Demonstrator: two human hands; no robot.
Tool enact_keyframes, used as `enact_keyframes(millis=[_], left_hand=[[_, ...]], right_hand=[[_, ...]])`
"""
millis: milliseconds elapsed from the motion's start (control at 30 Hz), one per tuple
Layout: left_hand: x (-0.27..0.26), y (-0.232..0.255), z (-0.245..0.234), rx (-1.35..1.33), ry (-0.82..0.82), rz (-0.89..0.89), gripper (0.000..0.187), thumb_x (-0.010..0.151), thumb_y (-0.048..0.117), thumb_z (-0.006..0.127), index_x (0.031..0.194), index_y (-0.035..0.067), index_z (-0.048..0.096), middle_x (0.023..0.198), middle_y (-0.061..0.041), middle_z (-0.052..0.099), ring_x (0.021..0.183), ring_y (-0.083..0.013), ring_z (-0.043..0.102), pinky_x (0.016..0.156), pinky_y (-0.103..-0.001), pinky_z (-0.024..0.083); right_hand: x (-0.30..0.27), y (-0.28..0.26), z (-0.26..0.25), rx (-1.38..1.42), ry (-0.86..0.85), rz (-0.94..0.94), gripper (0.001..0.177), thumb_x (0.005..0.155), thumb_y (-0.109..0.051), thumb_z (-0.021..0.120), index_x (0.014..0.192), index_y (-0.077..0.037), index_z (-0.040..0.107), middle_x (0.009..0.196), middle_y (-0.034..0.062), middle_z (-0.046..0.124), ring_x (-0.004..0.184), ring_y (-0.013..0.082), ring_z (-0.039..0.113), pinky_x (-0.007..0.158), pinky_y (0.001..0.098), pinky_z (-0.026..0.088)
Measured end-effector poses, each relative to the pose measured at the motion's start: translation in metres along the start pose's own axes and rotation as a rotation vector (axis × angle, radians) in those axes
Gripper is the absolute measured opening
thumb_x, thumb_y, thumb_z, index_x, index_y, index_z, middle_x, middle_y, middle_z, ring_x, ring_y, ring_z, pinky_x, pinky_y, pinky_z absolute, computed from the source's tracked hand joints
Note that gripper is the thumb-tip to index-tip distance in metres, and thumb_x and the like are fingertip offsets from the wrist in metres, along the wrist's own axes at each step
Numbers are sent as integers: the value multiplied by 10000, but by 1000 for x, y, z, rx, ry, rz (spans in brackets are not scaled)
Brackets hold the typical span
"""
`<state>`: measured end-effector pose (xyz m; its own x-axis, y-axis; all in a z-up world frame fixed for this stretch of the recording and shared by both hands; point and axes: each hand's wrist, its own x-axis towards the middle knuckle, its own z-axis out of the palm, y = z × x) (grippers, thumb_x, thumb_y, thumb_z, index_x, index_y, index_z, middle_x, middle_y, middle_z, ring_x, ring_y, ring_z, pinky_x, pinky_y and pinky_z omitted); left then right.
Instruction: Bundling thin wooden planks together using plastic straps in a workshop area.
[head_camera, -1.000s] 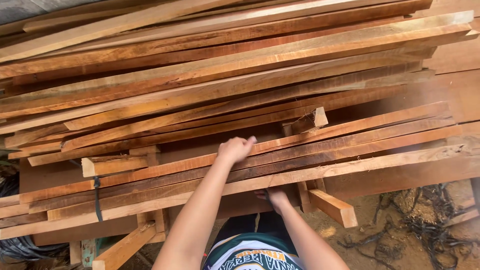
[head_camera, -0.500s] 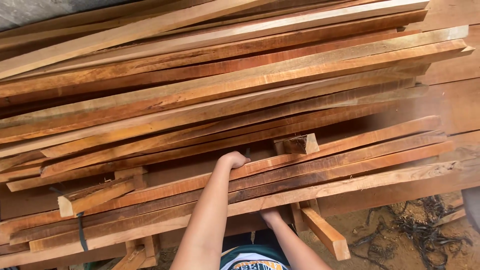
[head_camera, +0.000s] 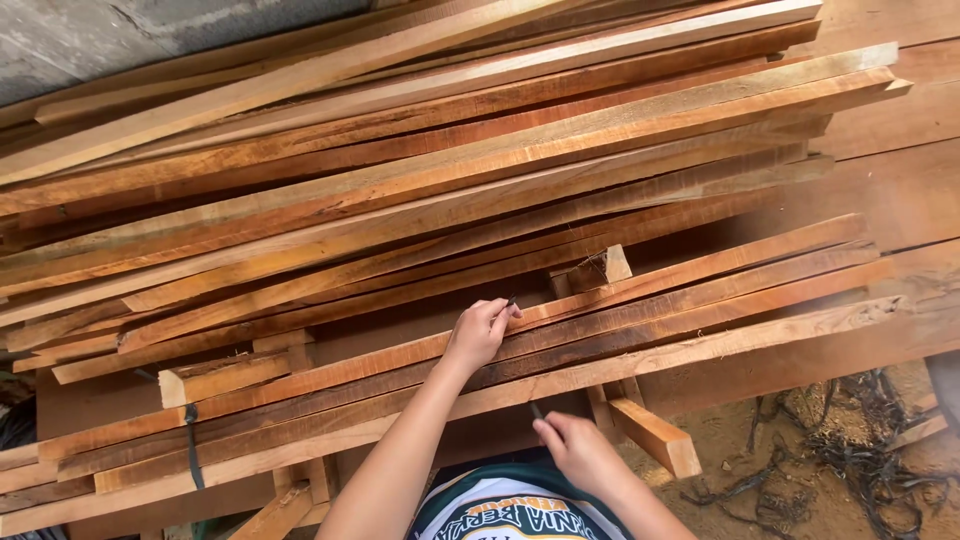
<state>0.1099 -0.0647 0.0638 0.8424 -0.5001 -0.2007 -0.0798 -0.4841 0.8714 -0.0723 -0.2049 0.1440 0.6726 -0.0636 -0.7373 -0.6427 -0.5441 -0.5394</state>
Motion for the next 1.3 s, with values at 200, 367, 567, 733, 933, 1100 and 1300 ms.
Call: enact_keyframes(millis=[200,367,567,733,933,1100,1300], left_hand=[[1,-38,14,-114,11,-146,258,1057,352,546,1006,248,777,954,-100,776,1054,-343,704,886,-451,556],[5,-58,19,-121,95,-165,236,1040,362,599,980,243,793,983,-43,784,1048,-290,713,886,-411,563],[15,-50,25,-80,168,-68,211,971,326,720,885,152,805,1006,-40,774,997,-294,723,840,-389,578],[20,-42,22,-118,125,-93,188,973,270,686,888,180,827,1045,-8,776,1050,-287,708,903,-417,582],[50,-60,25,-118,-148,-573,519,964,630,594,1151,193,801,1182,-50,764,1248,-288,644,1043,-425,509],[76,-35,28,-302,-238,-667,314,884,395,674,915,116,812,831,-54,724,873,-188,670,705,-253,513],[76,-93,44,-101,-185,-535,497,1047,543,454,997,225,833,952,-74,791,1103,-310,704,921,-425,553]], right_hand=[[59,-26,-16,718,137,-247,412,1069,-330,532,797,-56,677,1141,133,765,1113,255,657,987,417,477],[146,-21,-5,983,185,-85,426,1041,-270,450,1199,20,720,978,146,744,723,171,683,619,294,583],[162,-21,18,292,549,-368,171,927,-183,686,1053,-159,799,977,72,773,989,276,726,850,396,586],[155,-34,23,50,718,-381,169,944,-211,639,894,-105,760,865,122,717,889,346,708,719,456,588],[145,-51,4,-85,633,-408,153,958,-186,596,914,-97,712,861,157,679,898,372,700,710,492,578],[153,-53,-17,99,390,-452,193,961,-142,596,914,-97,777,900,147,750,954,399,708,778,455,597],[162,-41,-13,507,308,-242,201,972,-138,633,970,-161,833,592,63,729,552,146,696,555,269,574]])
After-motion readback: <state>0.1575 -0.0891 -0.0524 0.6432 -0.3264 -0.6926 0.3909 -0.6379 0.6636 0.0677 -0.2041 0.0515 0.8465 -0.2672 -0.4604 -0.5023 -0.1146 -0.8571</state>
